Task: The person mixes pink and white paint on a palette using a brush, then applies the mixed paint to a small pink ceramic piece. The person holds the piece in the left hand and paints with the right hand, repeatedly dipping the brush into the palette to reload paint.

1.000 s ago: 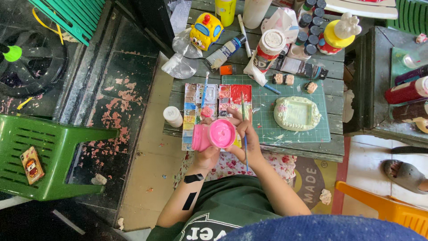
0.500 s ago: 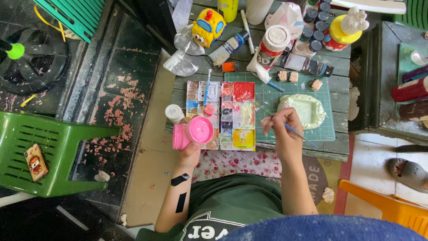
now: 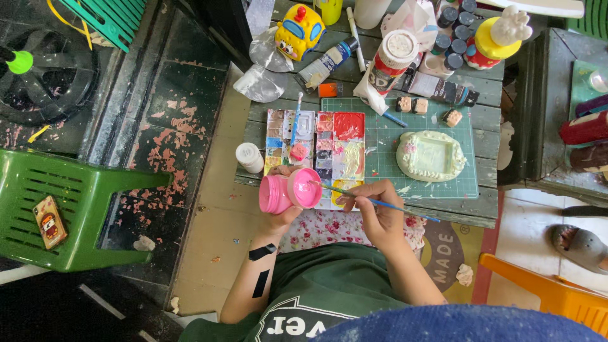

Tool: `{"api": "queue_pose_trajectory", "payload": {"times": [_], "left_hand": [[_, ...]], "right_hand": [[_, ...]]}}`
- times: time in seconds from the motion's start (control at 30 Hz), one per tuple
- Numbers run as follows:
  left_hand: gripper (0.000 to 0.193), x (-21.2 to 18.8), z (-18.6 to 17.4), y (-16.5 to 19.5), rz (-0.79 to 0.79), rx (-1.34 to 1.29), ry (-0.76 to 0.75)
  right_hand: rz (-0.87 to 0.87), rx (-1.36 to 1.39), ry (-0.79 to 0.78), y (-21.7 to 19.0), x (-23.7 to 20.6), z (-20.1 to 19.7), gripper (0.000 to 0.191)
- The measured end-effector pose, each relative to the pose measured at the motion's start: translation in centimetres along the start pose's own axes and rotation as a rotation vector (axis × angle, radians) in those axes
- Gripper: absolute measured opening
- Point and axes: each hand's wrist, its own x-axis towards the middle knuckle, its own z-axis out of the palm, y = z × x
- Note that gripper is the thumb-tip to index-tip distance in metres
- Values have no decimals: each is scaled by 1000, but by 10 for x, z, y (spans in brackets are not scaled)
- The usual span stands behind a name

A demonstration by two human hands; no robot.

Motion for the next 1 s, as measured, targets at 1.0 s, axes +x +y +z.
{"api": "queue_pose_trajectory", "payload": {"times": [1.0], "left_hand": [[72, 1, -2, 5, 13, 65, -15]], "right_hand": [[59, 166, -74, 5, -1, -5, 19]]}}
